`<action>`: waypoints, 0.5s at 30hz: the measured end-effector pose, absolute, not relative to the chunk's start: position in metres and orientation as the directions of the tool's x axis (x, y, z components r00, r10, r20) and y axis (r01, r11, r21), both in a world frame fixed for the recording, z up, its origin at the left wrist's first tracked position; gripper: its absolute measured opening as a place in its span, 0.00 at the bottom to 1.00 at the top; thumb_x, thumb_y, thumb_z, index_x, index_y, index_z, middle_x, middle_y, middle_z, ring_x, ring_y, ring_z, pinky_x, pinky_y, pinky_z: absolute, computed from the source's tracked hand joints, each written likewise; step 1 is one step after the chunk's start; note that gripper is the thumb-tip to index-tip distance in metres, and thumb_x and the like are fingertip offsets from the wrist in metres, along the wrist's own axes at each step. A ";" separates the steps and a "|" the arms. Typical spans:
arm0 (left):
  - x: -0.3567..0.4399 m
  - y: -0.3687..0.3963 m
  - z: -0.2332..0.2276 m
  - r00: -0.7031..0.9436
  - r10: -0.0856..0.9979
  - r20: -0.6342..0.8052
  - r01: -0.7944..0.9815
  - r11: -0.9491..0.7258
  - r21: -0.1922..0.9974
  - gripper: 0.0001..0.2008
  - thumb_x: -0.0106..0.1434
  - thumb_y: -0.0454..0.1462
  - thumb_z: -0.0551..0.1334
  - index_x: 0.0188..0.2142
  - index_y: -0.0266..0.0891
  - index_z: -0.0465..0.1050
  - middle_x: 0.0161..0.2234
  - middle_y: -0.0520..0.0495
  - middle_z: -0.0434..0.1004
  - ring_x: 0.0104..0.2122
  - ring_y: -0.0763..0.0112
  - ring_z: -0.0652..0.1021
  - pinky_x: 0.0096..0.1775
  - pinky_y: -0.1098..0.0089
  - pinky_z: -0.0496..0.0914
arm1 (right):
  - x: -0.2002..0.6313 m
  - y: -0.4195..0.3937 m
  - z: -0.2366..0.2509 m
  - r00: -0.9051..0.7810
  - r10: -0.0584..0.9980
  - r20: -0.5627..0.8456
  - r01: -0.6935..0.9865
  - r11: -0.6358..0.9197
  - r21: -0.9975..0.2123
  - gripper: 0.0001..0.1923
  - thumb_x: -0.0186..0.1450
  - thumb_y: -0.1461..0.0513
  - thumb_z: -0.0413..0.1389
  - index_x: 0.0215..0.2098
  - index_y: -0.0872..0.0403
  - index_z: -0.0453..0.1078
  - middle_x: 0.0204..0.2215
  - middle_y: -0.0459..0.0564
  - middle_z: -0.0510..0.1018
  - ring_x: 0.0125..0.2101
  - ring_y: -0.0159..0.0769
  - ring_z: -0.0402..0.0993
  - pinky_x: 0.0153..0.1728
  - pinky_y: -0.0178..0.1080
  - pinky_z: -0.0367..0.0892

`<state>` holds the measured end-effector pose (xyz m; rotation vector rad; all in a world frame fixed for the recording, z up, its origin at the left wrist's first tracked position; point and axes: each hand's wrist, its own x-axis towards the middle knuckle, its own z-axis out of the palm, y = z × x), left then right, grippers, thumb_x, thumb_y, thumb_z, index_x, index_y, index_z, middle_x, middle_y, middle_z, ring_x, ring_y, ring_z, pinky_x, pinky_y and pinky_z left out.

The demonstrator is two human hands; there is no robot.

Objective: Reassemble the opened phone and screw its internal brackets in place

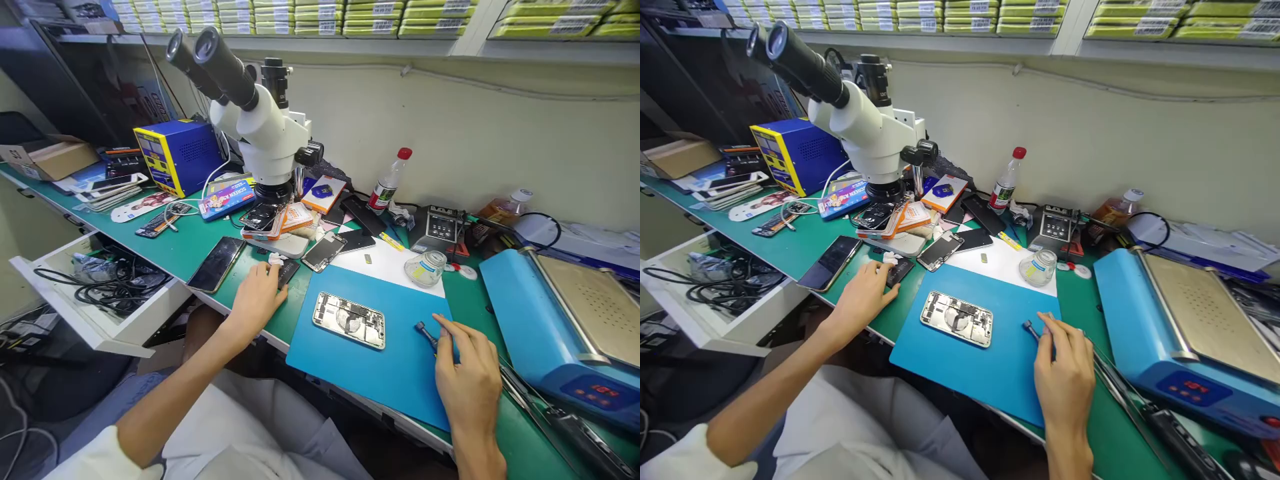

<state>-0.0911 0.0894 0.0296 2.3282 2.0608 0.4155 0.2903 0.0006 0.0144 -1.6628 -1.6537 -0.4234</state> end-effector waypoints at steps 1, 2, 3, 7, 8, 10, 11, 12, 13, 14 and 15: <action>-0.094 0.091 0.030 0.114 0.977 0.178 0.971 -0.147 0.187 0.21 0.76 0.46 0.68 0.62 0.39 0.75 0.60 0.40 0.79 0.54 0.57 0.82 0.54 0.51 0.81 | 0.290 0.000 0.014 0.112 0.711 0.694 0.955 0.115 -0.273 0.18 0.80 0.56 0.51 0.55 0.53 0.81 0.47 0.58 0.82 0.48 0.47 0.79 0.53 0.50 0.72; -0.098 0.094 0.031 0.130 0.978 0.166 0.967 -0.162 0.199 0.21 0.76 0.46 0.68 0.62 0.39 0.75 0.60 0.40 0.79 0.54 0.57 0.82 0.54 0.52 0.82 | 0.290 0.000 0.014 0.111 0.710 0.695 0.953 0.123 -0.278 0.18 0.80 0.56 0.51 0.54 0.54 0.81 0.48 0.58 0.82 0.48 0.47 0.79 0.54 0.50 0.72; -0.102 0.097 0.032 0.147 0.976 0.159 0.961 -0.179 0.212 0.21 0.76 0.46 0.68 0.62 0.39 0.75 0.59 0.40 0.79 0.53 0.58 0.83 0.54 0.52 0.82 | 0.291 0.000 0.015 0.112 0.709 0.696 0.950 0.129 -0.285 0.17 0.80 0.56 0.52 0.54 0.54 0.81 0.48 0.58 0.82 0.48 0.47 0.79 0.54 0.50 0.73; -0.127 0.100 0.037 0.218 0.954 0.203 0.924 -0.269 0.271 0.20 0.76 0.46 0.68 0.61 0.39 0.76 0.59 0.40 0.80 0.52 0.59 0.83 0.53 0.53 0.82 | 0.291 -0.001 0.015 0.141 0.710 0.690 0.939 0.123 -0.320 0.17 0.81 0.55 0.52 0.55 0.55 0.80 0.48 0.56 0.82 0.48 0.42 0.79 0.55 0.49 0.75; -0.130 0.097 0.038 0.233 0.944 0.235 0.912 -0.296 0.285 0.19 0.76 0.46 0.67 0.60 0.39 0.76 0.58 0.40 0.80 0.52 0.59 0.83 0.53 0.54 0.82 | 0.292 -0.001 0.014 0.155 0.711 0.686 0.937 0.114 -0.330 0.17 0.81 0.55 0.53 0.55 0.55 0.79 0.49 0.55 0.82 0.49 0.40 0.79 0.56 0.49 0.75; -0.129 0.087 0.040 0.256 0.912 0.321 0.883 -0.356 0.306 0.18 0.77 0.46 0.67 0.60 0.40 0.77 0.58 0.41 0.80 0.52 0.60 0.83 0.53 0.54 0.82 | 0.291 -0.002 0.013 0.181 0.717 0.673 0.933 0.092 -0.349 0.17 0.80 0.53 0.56 0.56 0.56 0.77 0.50 0.53 0.81 0.50 0.39 0.79 0.58 0.50 0.76; -0.124 0.081 0.040 0.269 0.889 0.369 0.865 -0.392 0.313 0.18 0.77 0.46 0.67 0.60 0.40 0.77 0.59 0.40 0.80 0.53 0.59 0.83 0.54 0.53 0.81 | 0.291 -0.002 0.012 0.193 0.722 0.664 0.930 0.081 -0.358 0.18 0.79 0.52 0.57 0.56 0.56 0.77 0.50 0.53 0.81 0.51 0.39 0.79 0.59 0.50 0.77; -0.116 0.074 0.040 0.292 0.862 0.414 0.843 -0.436 0.315 0.18 0.77 0.46 0.67 0.61 0.41 0.77 0.60 0.40 0.80 0.54 0.59 0.82 0.56 0.52 0.81 | 0.291 -0.003 0.011 0.202 0.728 0.655 0.928 0.071 -0.365 0.18 0.79 0.51 0.58 0.56 0.56 0.77 0.51 0.53 0.81 0.52 0.39 0.79 0.59 0.51 0.77; -0.106 0.069 0.039 0.329 0.830 0.450 0.813 -0.491 0.313 0.17 0.77 0.45 0.66 0.61 0.42 0.77 0.60 0.40 0.79 0.55 0.58 0.82 0.57 0.52 0.81 | 0.291 -0.003 0.010 0.209 0.735 0.645 0.926 0.062 -0.371 0.19 0.78 0.50 0.59 0.56 0.56 0.77 0.51 0.54 0.81 0.52 0.39 0.79 0.60 0.51 0.77; -0.095 0.064 0.038 0.381 0.794 0.473 0.775 -0.553 0.305 0.17 0.78 0.44 0.66 0.61 0.42 0.77 0.60 0.40 0.80 0.55 0.59 0.83 0.57 0.52 0.81 | 0.291 -0.004 0.009 0.215 0.741 0.637 0.925 0.056 -0.377 0.19 0.78 0.50 0.59 0.56 0.56 0.76 0.52 0.54 0.81 0.53 0.39 0.79 0.60 0.51 0.77; -0.083 0.060 0.036 0.441 0.753 0.488 0.730 -0.617 0.292 0.16 0.78 0.43 0.66 0.61 0.42 0.77 0.60 0.41 0.80 0.54 0.59 0.83 0.57 0.52 0.81 | 0.291 -0.004 0.008 0.220 0.745 0.629 0.923 0.051 -0.382 0.19 0.78 0.50 0.59 0.56 0.56 0.76 0.52 0.54 0.81 0.53 0.39 0.79 0.60 0.51 0.77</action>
